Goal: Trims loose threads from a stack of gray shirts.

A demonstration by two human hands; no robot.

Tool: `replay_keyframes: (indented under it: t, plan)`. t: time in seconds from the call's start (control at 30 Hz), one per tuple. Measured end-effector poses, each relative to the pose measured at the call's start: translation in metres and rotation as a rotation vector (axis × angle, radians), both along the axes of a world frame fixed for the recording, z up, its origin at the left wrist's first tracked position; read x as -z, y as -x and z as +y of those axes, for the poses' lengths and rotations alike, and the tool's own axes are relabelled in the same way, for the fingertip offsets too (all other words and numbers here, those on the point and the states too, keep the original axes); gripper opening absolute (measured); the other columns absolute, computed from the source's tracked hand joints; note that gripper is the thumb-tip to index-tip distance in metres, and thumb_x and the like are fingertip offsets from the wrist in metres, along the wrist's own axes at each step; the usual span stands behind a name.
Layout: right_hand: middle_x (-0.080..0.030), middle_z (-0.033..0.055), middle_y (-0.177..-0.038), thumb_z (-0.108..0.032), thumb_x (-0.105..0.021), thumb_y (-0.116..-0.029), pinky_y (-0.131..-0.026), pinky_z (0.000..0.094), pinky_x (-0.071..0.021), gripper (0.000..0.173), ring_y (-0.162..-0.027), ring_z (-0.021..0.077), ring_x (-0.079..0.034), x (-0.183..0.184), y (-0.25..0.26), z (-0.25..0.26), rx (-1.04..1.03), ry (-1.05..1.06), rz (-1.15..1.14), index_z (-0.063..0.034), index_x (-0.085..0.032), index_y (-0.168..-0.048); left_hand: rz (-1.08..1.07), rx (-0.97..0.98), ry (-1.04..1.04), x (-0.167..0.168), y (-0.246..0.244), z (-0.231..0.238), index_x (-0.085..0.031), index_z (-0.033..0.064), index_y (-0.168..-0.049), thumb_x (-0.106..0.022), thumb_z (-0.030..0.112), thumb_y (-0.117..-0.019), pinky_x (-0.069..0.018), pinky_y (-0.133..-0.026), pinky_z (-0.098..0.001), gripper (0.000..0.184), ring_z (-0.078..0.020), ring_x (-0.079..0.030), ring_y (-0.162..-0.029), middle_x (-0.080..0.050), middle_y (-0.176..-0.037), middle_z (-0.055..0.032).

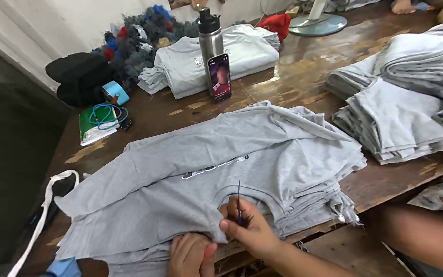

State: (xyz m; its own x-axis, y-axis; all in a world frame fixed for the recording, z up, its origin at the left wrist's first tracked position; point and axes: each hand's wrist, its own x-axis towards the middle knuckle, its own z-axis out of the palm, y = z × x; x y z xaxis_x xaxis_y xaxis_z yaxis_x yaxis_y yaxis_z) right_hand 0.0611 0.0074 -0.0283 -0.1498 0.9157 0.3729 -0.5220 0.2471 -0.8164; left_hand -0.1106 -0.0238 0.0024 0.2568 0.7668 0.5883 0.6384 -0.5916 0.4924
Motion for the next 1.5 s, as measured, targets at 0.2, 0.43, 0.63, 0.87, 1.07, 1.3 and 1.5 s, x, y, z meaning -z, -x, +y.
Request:
replay_keyframes:
  t: [0.2,0.43,0.63,0.87,1.07,1.3,1.5]
  plan:
    - [-0.062,-0.0075,-0.085,-0.011,-0.064,-0.0989,-0.064,0.0155,-0.0493,0.012,-0.072,-0.0020,-0.058,0.000,-0.002,0.002,-0.044,0.075,0.084,-0.0165,-0.054,-0.095,-0.152,0.551,0.184,-0.010,0.022,-0.007,-0.069,0.0170,-0.089,-0.074,0.053,-0.0895,-0.0464,-0.094,-0.0278,0.036,-0.0078,-0.064,-0.095,-0.070,-0.091,0.0050]
    - [-0.062,-0.0078,-0.085,-0.010,-0.065,-0.0980,-0.065,0.0145,-0.0492,0.013,-0.072,-0.0027,-0.058,-0.001,-0.001,0.000,-0.016,0.050,0.047,-0.0165,-0.054,-0.095,-0.188,-0.035,0.106,-0.003,0.000,-0.007,-0.064,0.0139,-0.110,-0.071,0.044,-0.0944,-0.0553,-0.089,-0.0186,0.034,0.0002,-0.066,-0.097,-0.069,-0.099,0.0039]
    - [-0.060,-0.0074,-0.084,-0.007,-0.063,-0.0977,-0.064,0.0126,-0.0464,0.011,-0.072,-0.0043,-0.055,-0.001,0.000,-0.003,0.017,-0.020,-0.050,-0.0128,-0.054,-0.097,-0.399,-0.074,0.174,-0.005,-0.015,-0.015,-0.063,0.0083,-0.110,-0.073,0.015,-0.0931,-0.0567,-0.083,-0.0148,0.020,0.0041,-0.067,-0.087,-0.070,-0.090,0.0072]
    - [-0.067,0.0006,-0.099,-0.008,-0.062,-0.0991,-0.070,0.0156,-0.0509,0.007,-0.081,-0.0004,-0.061,-0.007,-0.009,-0.009,0.021,-0.110,-0.202,-0.0062,-0.057,-0.104,-0.475,-0.006,0.284,-0.011,-0.008,-0.019,-0.057,0.0095,-0.110,-0.066,0.004,-0.0881,-0.0550,-0.079,-0.0143,0.024,0.0048,-0.064,-0.083,-0.067,-0.087,0.0112]
    - [-0.072,0.0028,-0.116,-0.009,-0.066,-0.0980,-0.091,0.0281,-0.0592,0.017,-0.105,0.0127,-0.071,-0.011,-0.035,-0.024,0.086,-0.132,-0.199,-0.0139,-0.057,-0.112,-0.556,0.031,0.343,-0.013,0.002,-0.024,-0.058,0.0143,-0.111,-0.067,0.003,-0.0887,-0.0561,-0.079,-0.0162,0.027,0.0027,-0.066,-0.084,-0.069,-0.090,0.0128]
    - [-0.068,0.0121,-0.118,-0.013,-0.070,-0.0920,-0.087,0.0202,-0.0532,0.027,-0.098,0.0119,-0.064,-0.011,-0.037,-0.032,0.357,-0.397,-0.829,-0.0022,-0.059,-0.114,-0.552,0.028,0.322,-0.012,0.000,-0.022,-0.058,0.0155,-0.111,-0.067,0.002,-0.0874,-0.0565,-0.078,-0.0164,0.028,0.0028,-0.066,-0.083,-0.069,-0.089,0.0132]
    - [-0.066,0.0127,-0.086,-0.005,-0.061,-0.0962,-0.082,0.0279,-0.0537,0.009,-0.085,0.0198,-0.065,-0.028,-0.050,-0.046,-0.033,-0.560,-0.662,-0.0027,-0.061,-0.088,-0.552,0.021,0.316,-0.012,0.001,-0.022,-0.058,0.0153,-0.110,-0.068,0.004,-0.0883,-0.0565,-0.079,-0.0165,0.026,0.0025,-0.066,-0.084,-0.070,-0.090,0.0128]
